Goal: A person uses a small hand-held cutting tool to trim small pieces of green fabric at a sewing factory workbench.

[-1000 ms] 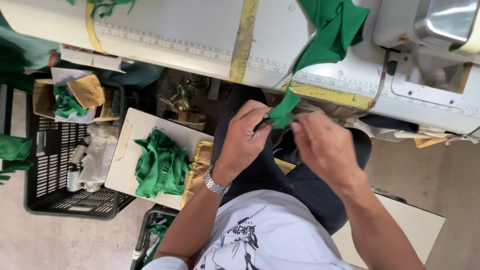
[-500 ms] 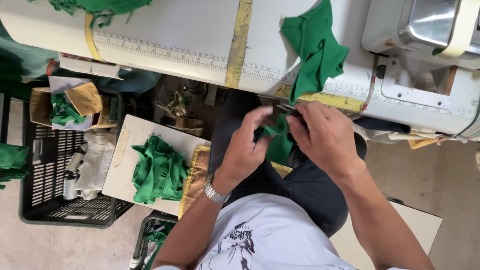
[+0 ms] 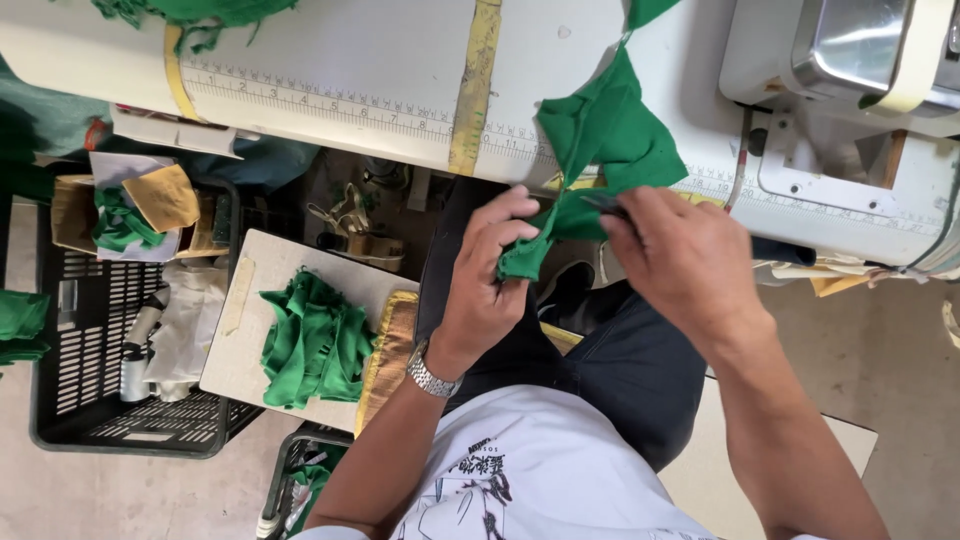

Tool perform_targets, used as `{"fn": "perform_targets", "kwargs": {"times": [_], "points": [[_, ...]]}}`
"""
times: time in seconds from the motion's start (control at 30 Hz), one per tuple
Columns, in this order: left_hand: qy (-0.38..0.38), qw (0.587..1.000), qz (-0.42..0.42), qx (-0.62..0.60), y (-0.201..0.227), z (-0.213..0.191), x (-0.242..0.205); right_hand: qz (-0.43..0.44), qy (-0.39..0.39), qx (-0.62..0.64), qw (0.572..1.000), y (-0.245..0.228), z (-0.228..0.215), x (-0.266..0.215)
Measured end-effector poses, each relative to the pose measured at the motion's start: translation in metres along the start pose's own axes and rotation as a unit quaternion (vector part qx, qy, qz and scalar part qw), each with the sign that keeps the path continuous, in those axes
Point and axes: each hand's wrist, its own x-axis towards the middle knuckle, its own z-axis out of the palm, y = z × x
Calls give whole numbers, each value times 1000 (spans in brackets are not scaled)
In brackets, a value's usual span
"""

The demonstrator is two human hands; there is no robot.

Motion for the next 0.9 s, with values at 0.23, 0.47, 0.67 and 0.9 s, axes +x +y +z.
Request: {"fn": "perform_targets", "kwargs": {"times": [0.23, 0.47, 0.67, 0.9], "points": [[-20, 996, -77, -38, -4, -6, -12, -21, 40, 73, 996, -16, 33, 3], [-53, 994, -95, -28, -7, 4, 14, -49, 66, 72, 994, -21, 37, -7], [11, 999, -12, 33, -20, -4, 8, -21, 47, 82, 995, -6, 4, -6], [-48, 997, -26, 50, -2, -36, -2, 78, -150, 15, 985, -13, -15, 15]]}}
